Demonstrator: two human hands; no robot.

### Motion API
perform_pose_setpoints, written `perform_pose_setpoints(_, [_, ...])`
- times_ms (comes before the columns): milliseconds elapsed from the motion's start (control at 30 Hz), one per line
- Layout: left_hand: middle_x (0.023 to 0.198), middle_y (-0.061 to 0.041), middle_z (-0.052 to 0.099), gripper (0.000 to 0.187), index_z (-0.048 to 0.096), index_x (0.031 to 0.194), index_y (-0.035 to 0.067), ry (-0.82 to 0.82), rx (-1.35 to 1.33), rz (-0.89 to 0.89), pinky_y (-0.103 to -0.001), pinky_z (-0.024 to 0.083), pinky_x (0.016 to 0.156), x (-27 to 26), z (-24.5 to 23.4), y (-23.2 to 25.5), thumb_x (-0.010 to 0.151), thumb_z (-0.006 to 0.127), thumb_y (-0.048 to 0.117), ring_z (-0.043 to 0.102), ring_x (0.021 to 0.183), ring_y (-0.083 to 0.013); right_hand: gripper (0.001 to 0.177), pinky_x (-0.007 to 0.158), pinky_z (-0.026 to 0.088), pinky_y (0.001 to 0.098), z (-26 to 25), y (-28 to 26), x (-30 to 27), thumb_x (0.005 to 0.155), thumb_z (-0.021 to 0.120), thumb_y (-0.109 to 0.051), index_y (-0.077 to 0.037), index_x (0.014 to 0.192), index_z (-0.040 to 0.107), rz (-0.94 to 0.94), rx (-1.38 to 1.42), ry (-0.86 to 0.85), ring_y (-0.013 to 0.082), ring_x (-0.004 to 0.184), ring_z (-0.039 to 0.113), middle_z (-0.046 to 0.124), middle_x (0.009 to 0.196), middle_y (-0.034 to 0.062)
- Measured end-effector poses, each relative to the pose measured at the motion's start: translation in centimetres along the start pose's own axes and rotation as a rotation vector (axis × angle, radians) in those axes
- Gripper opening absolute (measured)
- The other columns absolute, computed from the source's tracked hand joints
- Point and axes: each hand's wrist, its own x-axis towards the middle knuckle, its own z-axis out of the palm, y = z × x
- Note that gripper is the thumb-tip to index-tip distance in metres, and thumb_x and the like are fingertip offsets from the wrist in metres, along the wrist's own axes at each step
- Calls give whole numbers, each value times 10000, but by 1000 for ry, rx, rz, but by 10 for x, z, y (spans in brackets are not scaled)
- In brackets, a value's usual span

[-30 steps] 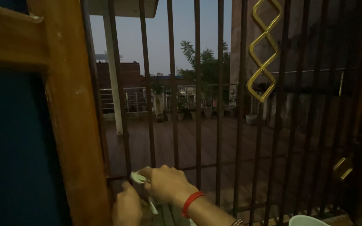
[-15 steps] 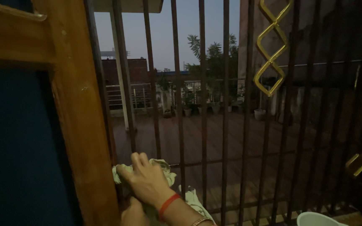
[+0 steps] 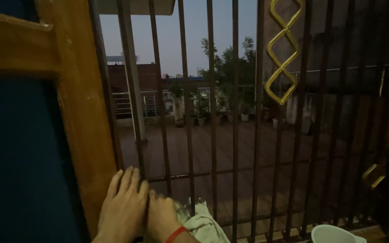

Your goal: The person wipes the vertical bars and decorative elements of a metal window grille using a light green cloth. The person repeatedly dips the cloth into a white bucket of water and continues wiping different sections of the grille.

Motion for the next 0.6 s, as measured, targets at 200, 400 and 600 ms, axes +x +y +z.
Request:
perform_pose_setpoints(200, [1032,-164,720,359,645,1170,-41,-592,131,196,-530,14,1285,-30,17,-1,978,463,202,630,1157,-275,276,778,567,453,7,-7,-9,864,674,-228,-17,1036,723,13,243,-137,324,908,734,736,995,190])
perform_pose_setpoints(400, [882,-125,740,282,672,1086,-96,-502,104,186,-478,153,1252,-42,23,6,979,474,73,718,890,-205,214,676,589,464,-3,3,-19,891,655,-201,-22,968,743,-91,270,-13,336,790,749,729,977,216])
perform_pose_setpoints(600, [1086,-224,752,379,689,1102,-95,-191,77,201,-492,257,1187,-43,49,6,889,480,137,708,1103,-296,288,595,582,454,0,5,-27,878,664,-180,-46,1130,703,6,243,166,333,727,741,718,975,220])
